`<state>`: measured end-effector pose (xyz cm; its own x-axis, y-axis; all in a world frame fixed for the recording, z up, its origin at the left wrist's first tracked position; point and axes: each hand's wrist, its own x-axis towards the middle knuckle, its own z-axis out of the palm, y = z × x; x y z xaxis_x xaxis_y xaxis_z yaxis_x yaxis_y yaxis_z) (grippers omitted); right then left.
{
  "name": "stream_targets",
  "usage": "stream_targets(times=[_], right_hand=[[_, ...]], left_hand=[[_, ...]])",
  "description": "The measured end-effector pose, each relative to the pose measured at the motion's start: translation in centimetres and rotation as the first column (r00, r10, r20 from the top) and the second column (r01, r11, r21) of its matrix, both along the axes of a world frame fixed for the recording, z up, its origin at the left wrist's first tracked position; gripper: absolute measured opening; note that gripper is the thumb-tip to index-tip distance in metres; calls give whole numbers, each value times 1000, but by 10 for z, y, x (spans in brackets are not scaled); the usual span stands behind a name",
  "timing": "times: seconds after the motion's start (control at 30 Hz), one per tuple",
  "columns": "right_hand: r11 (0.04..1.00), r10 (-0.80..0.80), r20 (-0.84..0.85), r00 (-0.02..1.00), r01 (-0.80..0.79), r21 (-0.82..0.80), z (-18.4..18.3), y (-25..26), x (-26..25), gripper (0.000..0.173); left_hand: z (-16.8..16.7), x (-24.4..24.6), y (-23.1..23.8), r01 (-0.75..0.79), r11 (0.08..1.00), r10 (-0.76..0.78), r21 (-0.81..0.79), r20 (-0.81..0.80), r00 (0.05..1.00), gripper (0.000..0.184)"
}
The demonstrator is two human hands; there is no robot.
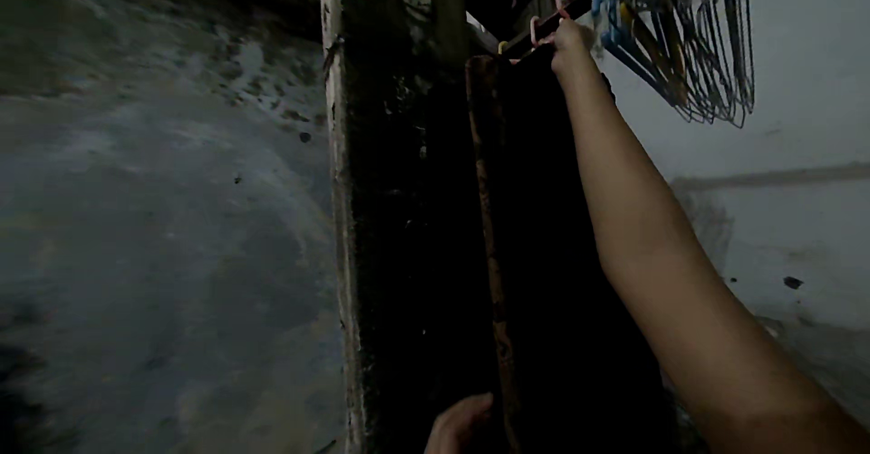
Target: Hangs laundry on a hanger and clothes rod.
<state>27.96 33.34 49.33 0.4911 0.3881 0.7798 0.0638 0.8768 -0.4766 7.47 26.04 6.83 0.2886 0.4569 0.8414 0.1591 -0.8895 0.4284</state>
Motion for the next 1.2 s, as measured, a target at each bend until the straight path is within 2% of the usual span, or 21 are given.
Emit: stream_targets(times=[0.07,0.2,0.33,0.4,0.47,0.53,0.6,0.67,0.7,0.73,0.87,1.0,1.1,1.2], right_hand=[[1000,19,-25,1000,-18,24,8,0,3,29],[998,-35,-26,999,36,56,12,5,26,38],[996,76,-46,996,-74,44,10,23,33,37],[997,43,23,999,-44,56,2,20,31,37],[994,-98,129,987,90,66,-7,14,31,29],[940,-335,294,895,338,39,-21,2,35,35],[744,-640,416,647,656,125,-35,6,54,37],[547,-809,390,439,805,229,-50,34,99,38],[519,-828,375,418,824,227,-58,45,123,39],[531,-820,365,441,825,195,-65,54,146,39],[690,-685,383,619,720,71,-78,72,228,44],[855,-489,418,766,515,56,-70,75,254,54],[898,-411,509,756,430,87,-61,80,254,64],[875,-415,585,697,482,47,-49,89,256,73]], left_hand=[[37,1,-6,-13,991,20,132,-54,998,41],[95,21,-9,-119,932,161,342,-96,982,40],[145,58,12,-363,700,380,615,109,918,37],[180,73,14,-413,623,441,664,138,887,37],[217,90,16,-467,558,506,686,164,847,35],[254,108,19,-508,500,595,702,148,790,38],[288,125,26,-523,447,680,726,105,726,42],[316,141,37,-518,419,734,746,58,677,48],[327,148,44,-513,403,754,758,42,655,52],[337,153,51,-508,391,772,768,27,635,55],[363,156,76,-529,405,806,746,-19,591,66],[378,144,93,-548,442,815,710,-63,576,60],[391,123,108,-466,484,771,741,-109,628,44],[402,109,116,-440,441,785,782,-99,612,34]])
